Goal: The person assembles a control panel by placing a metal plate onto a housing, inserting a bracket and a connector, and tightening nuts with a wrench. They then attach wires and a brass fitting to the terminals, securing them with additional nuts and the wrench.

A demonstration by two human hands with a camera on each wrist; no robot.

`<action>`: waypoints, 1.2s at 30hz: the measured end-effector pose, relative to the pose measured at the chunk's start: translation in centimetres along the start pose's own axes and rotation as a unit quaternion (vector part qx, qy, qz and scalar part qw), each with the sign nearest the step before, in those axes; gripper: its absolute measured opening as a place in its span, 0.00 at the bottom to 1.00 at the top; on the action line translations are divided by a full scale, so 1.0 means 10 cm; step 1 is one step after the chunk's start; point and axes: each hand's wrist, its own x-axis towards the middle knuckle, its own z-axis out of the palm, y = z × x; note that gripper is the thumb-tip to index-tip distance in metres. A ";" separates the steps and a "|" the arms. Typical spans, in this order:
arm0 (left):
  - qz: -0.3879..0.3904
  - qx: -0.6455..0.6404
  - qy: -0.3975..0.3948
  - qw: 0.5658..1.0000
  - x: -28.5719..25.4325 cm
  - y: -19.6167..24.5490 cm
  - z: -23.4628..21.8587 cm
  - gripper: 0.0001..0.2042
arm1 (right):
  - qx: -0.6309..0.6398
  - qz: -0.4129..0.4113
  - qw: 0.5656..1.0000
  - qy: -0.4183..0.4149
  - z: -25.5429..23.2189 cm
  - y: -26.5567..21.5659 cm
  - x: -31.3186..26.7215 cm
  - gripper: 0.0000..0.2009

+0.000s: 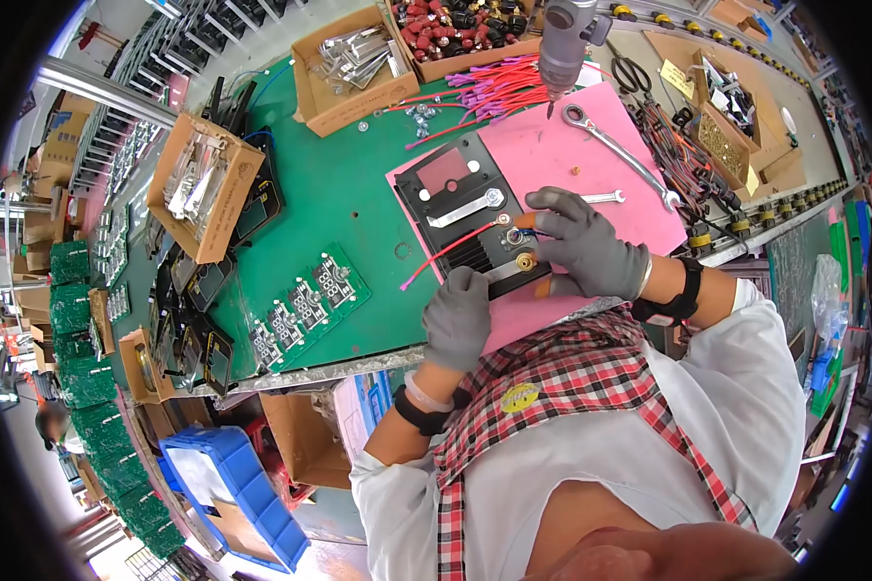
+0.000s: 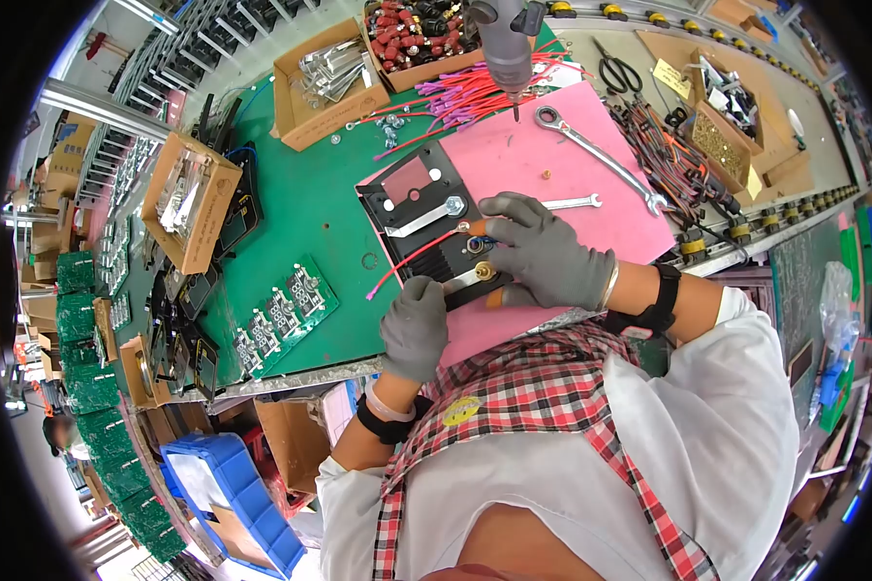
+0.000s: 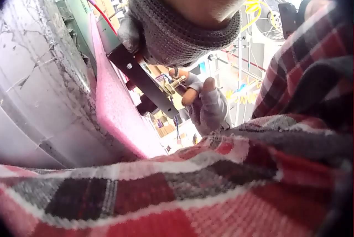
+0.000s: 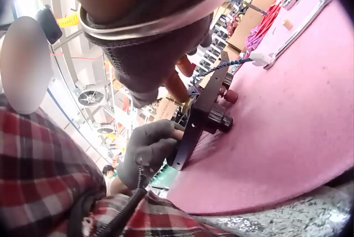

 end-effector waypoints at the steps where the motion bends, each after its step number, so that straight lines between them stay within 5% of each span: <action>1: 0.002 -0.001 0.006 1.000 0.00 0.00 0.00 0.04 | 0.019 -0.020 1.000 -0.009 0.00 0.03 -0.02 0.18; 4: -0.001 -0.013 0.003 1.000 0.01 0.02 -0.02 0.05 | -0.018 0.024 0.999 0.030 -0.03 -0.04 0.05 0.18; 7: 0.004 -0.002 -0.004 1.000 0.02 0.00 -0.03 0.05 | 0.020 -0.034 0.999 -0.016 0.03 0.05 -0.05 0.20; 10: -0.009 -0.017 -0.019 1.000 0.00 0.02 -0.05 0.06 | 0.009 0.043 0.999 0.024 -0.01 -0.05 0.04 0.18; 13: -0.011 -0.053 -0.015 0.998 0.01 0.02 -0.09 0.07 | 0.003 0.006 1.000 0.024 0.20 -0.04 -0.01 0.19; 17: -0.009 -0.090 0.010 0.996 0.03 0.03 -0.10 0.08 | 0.011 0.064 0.994 0.083 0.35 -0.09 -0.04 0.19; 21: -0.019 -0.101 0.010 0.995 -0.02 -0.02 -0.04 0.12 | 0.044 0.072 0.994 0.063 0.10 -0.01 -0.04 0.17; 22: -0.020 -0.106 0.007 0.994 -0.03 -0.03 -0.04 0.13 | 0.014 0.052 0.992 0.111 0.04 0.14 -0.08 0.14; 24: -0.022 -0.118 0.004 0.993 -0.03 -0.04 -0.05 0.14 | 0.099 0.191 0.970 0.109 0.03 0.59 -0.24 0.08; 27: -0.026 -0.146 0.005 0.989 -0.01 -0.03 -0.08 0.16 | 0.009 0.271 0.962 0.022 -0.12 0.89 -0.26 0.08; 33: -0.010 -0.102 0.044 0.994 -0.03 -0.05 -0.12 0.17 | -0.074 0.218 0.973 -0.022 0.16 1.06 -0.25 0.08; 34: -0.011 -0.101 0.049 0.994 -0.04 -0.07 -0.12 0.16 | -0.003 0.245 0.969 -0.033 0.07 0.92 -0.18 0.08; 36: -0.013 -0.099 0.057 0.993 -0.05 -0.09 -0.10 0.14 | 0.094 0.165 0.981 -0.034 -0.13 0.57 -0.03 0.07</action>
